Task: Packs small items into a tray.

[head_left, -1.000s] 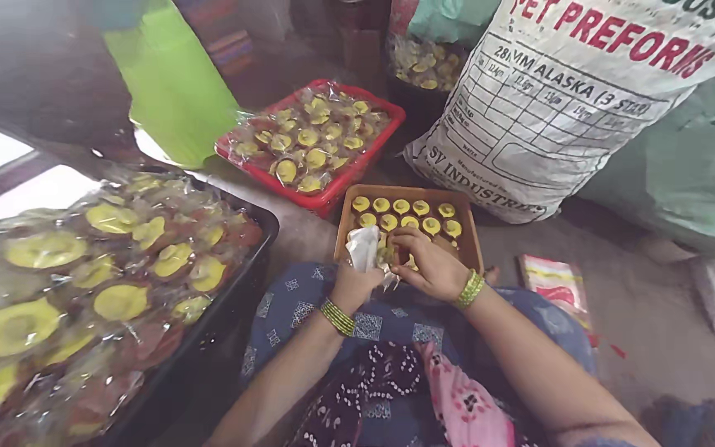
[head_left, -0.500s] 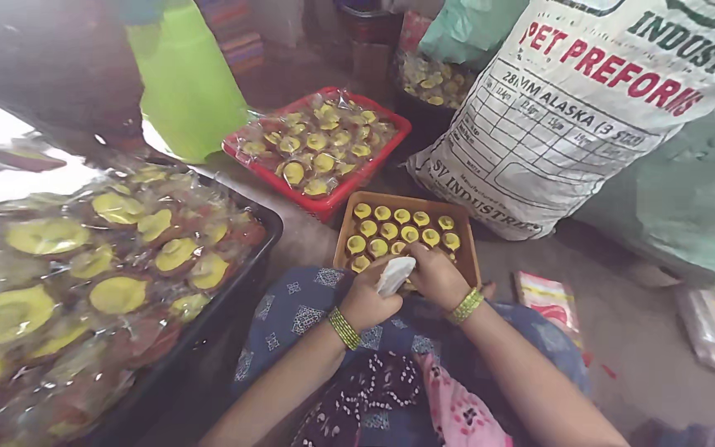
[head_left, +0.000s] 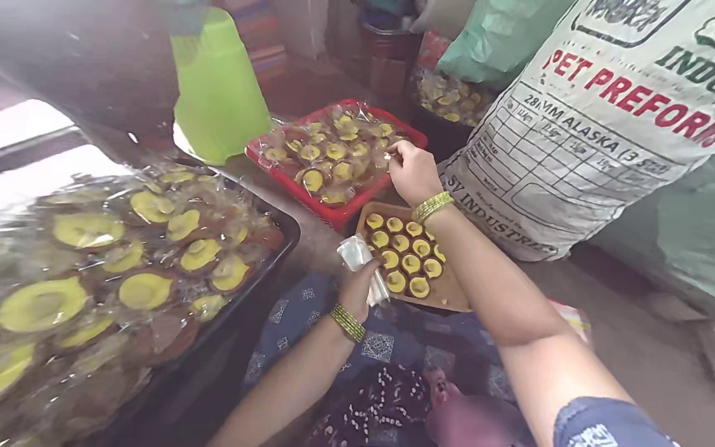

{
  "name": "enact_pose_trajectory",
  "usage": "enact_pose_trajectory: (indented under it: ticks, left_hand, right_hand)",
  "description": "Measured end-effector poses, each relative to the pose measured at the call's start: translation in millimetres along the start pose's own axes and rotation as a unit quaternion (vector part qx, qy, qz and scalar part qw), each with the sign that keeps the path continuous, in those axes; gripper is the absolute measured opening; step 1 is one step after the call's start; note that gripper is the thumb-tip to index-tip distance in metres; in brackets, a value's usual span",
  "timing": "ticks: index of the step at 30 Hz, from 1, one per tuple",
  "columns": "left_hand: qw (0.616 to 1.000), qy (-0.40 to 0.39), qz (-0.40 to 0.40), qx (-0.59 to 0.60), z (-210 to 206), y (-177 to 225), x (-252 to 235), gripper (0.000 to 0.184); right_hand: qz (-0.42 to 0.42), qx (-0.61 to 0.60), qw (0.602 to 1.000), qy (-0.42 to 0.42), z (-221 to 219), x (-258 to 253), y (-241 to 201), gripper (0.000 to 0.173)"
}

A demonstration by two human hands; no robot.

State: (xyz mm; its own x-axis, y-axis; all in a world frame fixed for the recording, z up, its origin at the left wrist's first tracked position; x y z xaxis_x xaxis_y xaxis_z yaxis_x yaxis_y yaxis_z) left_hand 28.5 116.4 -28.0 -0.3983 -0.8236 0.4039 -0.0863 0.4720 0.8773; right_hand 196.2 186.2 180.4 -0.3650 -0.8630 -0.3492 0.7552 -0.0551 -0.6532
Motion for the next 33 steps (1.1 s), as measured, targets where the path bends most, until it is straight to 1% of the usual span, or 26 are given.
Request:
enact_pose_trajectory:
  ticks: [1,3,5,7,9,10,12,13,15,17,20,23,25,26,28,29,30,32,33]
  left_hand:
    - [1.000,-0.005,0.006,-0.001,0,0,0,0.038]
    - [1.000,-0.012,0.006,0.005,0,1,1,0.036]
    - [1.000,-0.012,0.011,0.022,0,3,2,0.034]
    - [0.999,-0.014,0.025,0.045,-3,1,1,0.037]
    - [0.996,-0.030,0.053,0.070,-8,-2,0,0.033]
    - [0.995,-0.042,0.067,0.066,-9,-3,2,0.029]
    - [0.994,-0.051,0.099,0.024,-10,-2,9,0.029]
    - [0.992,-0.065,0.108,0.019,-10,-3,10,0.031]
    - [0.990,-0.073,0.115,0.035,-14,-8,9,0.035]
    - [0.990,-0.070,0.112,0.045,-18,-11,10,0.039]
    - [0.990,-0.070,0.115,0.035,-21,-14,14,0.041]
    - [0.991,-0.073,0.111,0.021,-21,-14,17,0.042]
    - [0.991,-0.084,0.103,0.005,-23,-14,18,0.040]
    - [0.991,-0.091,0.095,-0.004,-24,-14,18,0.038]
    - [0.991,-0.105,0.081,-0.015,-26,-15,17,0.033]
    - [0.991,-0.115,0.069,-0.018,-28,-15,18,0.031]
    - [0.990,-0.126,0.060,-0.019,-29,-13,19,0.029]
    - [0.987,-0.155,0.040,-0.011,-32,-8,21,0.024]
    - [0.983,-0.181,0.022,-0.006,-33,-6,22,0.021]
  right_hand:
    - [0.001,-0.004,1.000,0.014,-1,-6,-2,0.025]
    - [-0.003,0.002,1.000,0.012,-4,-4,-2,0.024]
    - [-0.006,0.010,1.000,-0.021,-9,17,1,0.022]
    - [-0.005,-0.006,0.996,-0.090,-14,53,7,0.020]
    - [0.047,-0.028,0.980,-0.189,-20,98,12,0.024]
    - [0.096,-0.034,0.969,-0.226,-26,123,14,0.025]
    - [0.180,-0.020,0.943,-0.278,-35,172,18,0.027]
    - [0.212,0.008,0.935,-0.285,-37,193,21,0.028]
    - [0.284,0.079,0.922,-0.250,-40,225,27,0.025]
    - [0.321,0.120,0.919,-0.196,-41,240,35,0.026]
    - [0.338,0.130,0.920,-0.148,-40,246,39,0.028]
    - [0.340,0.105,0.925,-0.137,-42,251,42,0.026]
    - [0.300,0.051,0.946,-0.114,-39,248,47,0.023]
    - [0.262,0.006,0.960,-0.095,-36,244,51,0.020]
    - [0.146,-0.115,0.979,-0.081,-30,234,61,0.015]
    - [0.068,-0.193,0.975,-0.090,-28,231,69,0.014]
    - [-0.017,-0.275,0.956,-0.098,-27,229,77,0.015]
    - [-0.176,-0.405,0.893,-0.087,-26,231,90,0.015]
    - [-0.232,-0.451,0.859,-0.076,-27,233,95,0.015]
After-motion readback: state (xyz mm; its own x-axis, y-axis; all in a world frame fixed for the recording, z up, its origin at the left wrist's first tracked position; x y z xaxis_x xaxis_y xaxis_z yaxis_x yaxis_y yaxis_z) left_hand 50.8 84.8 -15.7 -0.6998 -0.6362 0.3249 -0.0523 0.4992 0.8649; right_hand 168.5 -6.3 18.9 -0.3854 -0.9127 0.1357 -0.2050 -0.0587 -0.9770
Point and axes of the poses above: each hand's wrist, its own x-axis away from the middle knuckle, its own z-axis out of the back of the hand, y = z × x, the point moved 6 cm from there along -x, towards the middle knuckle, and after that the axes turned 13 degrees about -x, right-handed, at the moved point
